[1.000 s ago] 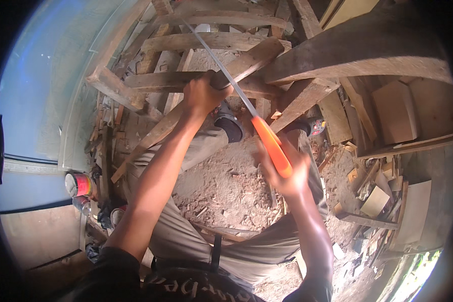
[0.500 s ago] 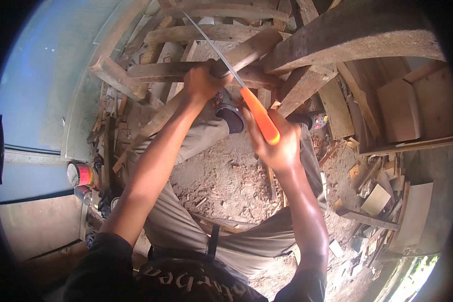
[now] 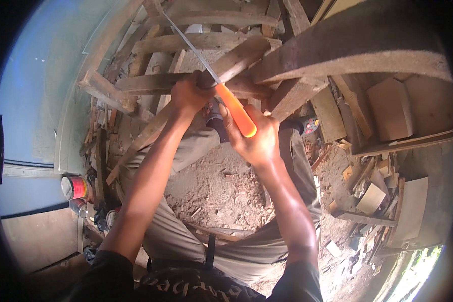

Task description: The person sits on the floor and uses a hand saw to cut a wooden plank resting on a wooden frame. They hold the plank with one hand and saw with the other, then reposition the plank to continue cutting.

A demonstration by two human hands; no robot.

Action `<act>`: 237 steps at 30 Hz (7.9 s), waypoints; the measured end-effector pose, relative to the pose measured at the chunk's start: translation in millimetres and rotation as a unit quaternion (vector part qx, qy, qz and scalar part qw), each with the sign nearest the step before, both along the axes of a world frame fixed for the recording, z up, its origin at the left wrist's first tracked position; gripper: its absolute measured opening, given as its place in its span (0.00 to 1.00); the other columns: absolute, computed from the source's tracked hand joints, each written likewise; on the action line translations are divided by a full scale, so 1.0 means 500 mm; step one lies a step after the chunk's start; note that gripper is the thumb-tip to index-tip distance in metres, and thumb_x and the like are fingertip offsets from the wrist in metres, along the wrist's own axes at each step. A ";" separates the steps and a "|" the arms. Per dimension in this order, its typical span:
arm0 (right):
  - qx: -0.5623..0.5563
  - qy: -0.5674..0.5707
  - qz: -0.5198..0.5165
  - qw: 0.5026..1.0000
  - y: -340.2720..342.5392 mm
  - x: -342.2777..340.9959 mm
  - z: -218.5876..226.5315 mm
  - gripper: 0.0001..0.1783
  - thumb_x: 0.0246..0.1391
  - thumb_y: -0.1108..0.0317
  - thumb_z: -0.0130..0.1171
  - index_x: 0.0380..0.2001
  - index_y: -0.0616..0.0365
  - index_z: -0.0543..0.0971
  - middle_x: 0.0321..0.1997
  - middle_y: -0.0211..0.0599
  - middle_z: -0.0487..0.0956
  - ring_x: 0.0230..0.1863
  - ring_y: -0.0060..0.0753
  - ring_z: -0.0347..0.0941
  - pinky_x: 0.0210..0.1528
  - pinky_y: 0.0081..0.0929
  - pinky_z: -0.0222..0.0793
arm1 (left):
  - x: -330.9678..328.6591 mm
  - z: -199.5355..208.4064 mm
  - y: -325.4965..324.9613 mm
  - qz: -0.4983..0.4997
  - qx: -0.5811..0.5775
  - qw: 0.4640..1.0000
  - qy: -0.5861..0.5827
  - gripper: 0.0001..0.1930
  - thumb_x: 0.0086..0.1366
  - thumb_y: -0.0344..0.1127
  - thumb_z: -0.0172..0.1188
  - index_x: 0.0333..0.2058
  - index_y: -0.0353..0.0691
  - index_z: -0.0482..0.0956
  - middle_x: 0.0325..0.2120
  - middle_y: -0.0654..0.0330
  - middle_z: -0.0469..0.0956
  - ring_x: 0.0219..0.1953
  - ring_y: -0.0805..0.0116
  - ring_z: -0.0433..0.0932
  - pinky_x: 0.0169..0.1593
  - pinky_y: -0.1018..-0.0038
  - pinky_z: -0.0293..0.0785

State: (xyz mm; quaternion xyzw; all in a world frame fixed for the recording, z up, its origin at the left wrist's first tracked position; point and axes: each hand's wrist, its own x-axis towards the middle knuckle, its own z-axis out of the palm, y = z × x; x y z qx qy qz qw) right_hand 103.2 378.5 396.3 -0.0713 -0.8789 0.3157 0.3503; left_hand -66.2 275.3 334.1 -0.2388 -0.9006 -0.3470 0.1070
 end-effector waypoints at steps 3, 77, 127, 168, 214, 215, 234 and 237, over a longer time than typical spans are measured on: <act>-0.015 -0.015 0.021 1.000 0.010 0.064 -0.024 0.14 0.58 0.65 0.66 0.23 0.61 0.77 0.14 0.38 0.73 0.11 0.31 0.67 0.16 0.28 0.61 | -0.004 -0.014 -0.008 -0.004 0.007 0.999 0.040 0.22 0.49 0.54 0.71 0.32 0.40 0.82 0.30 0.52 0.84 0.34 0.48 0.84 0.39 0.56 0.81; -0.002 -0.075 0.126 0.989 0.024 0.023 0.008 0.10 0.55 0.73 0.56 0.20 0.61 0.76 0.14 0.34 0.72 0.14 0.22 0.66 0.17 0.27 0.59 | -0.020 -0.020 -0.017 -0.036 -0.014 0.999 0.031 0.20 0.52 0.51 0.70 0.33 0.40 0.80 0.29 0.49 0.83 0.35 0.48 0.84 0.40 0.55 0.81; 0.011 -0.096 0.120 0.988 0.025 0.029 -0.041 0.07 0.53 0.71 0.57 0.23 0.58 0.79 0.13 0.37 0.72 0.13 0.31 0.70 0.17 0.30 0.63 | -0.003 -0.026 -0.013 -0.034 0.038 0.999 0.013 0.20 0.51 0.48 0.72 0.36 0.40 0.82 0.33 0.53 0.83 0.34 0.49 0.84 0.40 0.56 0.81; 0.106 -0.124 0.080 0.983 0.043 0.295 -0.074 0.12 0.56 0.68 0.55 0.34 0.67 0.82 0.21 0.44 0.78 0.15 0.41 0.73 0.18 0.31 0.65 | 0.006 -0.044 -0.015 0.021 0.038 0.995 0.092 0.20 0.48 0.46 0.74 0.36 0.40 0.82 0.33 0.54 0.82 0.36 0.49 0.83 0.41 0.57 0.80; 0.124 -0.138 0.063 0.981 0.083 0.273 -0.142 0.19 0.61 0.61 0.53 0.46 0.62 0.83 0.26 0.43 0.82 0.21 0.39 0.78 0.23 0.32 0.70 | -0.001 -0.037 -0.022 0.015 0.043 0.991 0.127 0.21 0.46 0.44 0.76 0.36 0.40 0.82 0.32 0.55 0.82 0.36 0.54 0.84 0.42 0.61 0.80; 0.112 -0.142 0.056 0.982 0.081 0.320 -0.139 0.18 0.61 0.63 0.53 0.46 0.65 0.83 0.28 0.44 0.83 0.22 0.39 0.79 0.24 0.32 0.72 | 0.001 -0.044 -0.016 0.017 0.035 0.992 0.123 0.21 0.46 0.45 0.76 0.37 0.40 0.83 0.31 0.56 0.82 0.35 0.55 0.84 0.43 0.62 0.80; 0.051 -0.174 0.054 0.982 0.015 0.261 -0.042 0.16 0.55 0.66 0.54 0.37 0.70 0.81 0.41 0.57 0.84 0.40 0.49 0.85 0.41 0.33 0.81 | 0.009 -0.045 -0.010 0.041 0.037 0.988 0.143 0.16 0.46 0.43 0.73 0.32 0.42 0.81 0.30 0.58 0.82 0.33 0.57 0.83 0.39 0.64 0.78; -0.144 -0.251 0.082 0.954 0.031 0.109 -0.038 0.07 0.49 0.71 0.59 0.29 0.62 0.83 0.21 0.39 0.81 0.21 0.38 0.79 0.25 0.31 0.75 | 0.000 -0.051 -0.006 0.023 0.059 0.992 0.105 0.19 0.45 0.45 0.73 0.35 0.42 0.82 0.33 0.55 0.83 0.35 0.50 0.82 0.40 0.59 0.78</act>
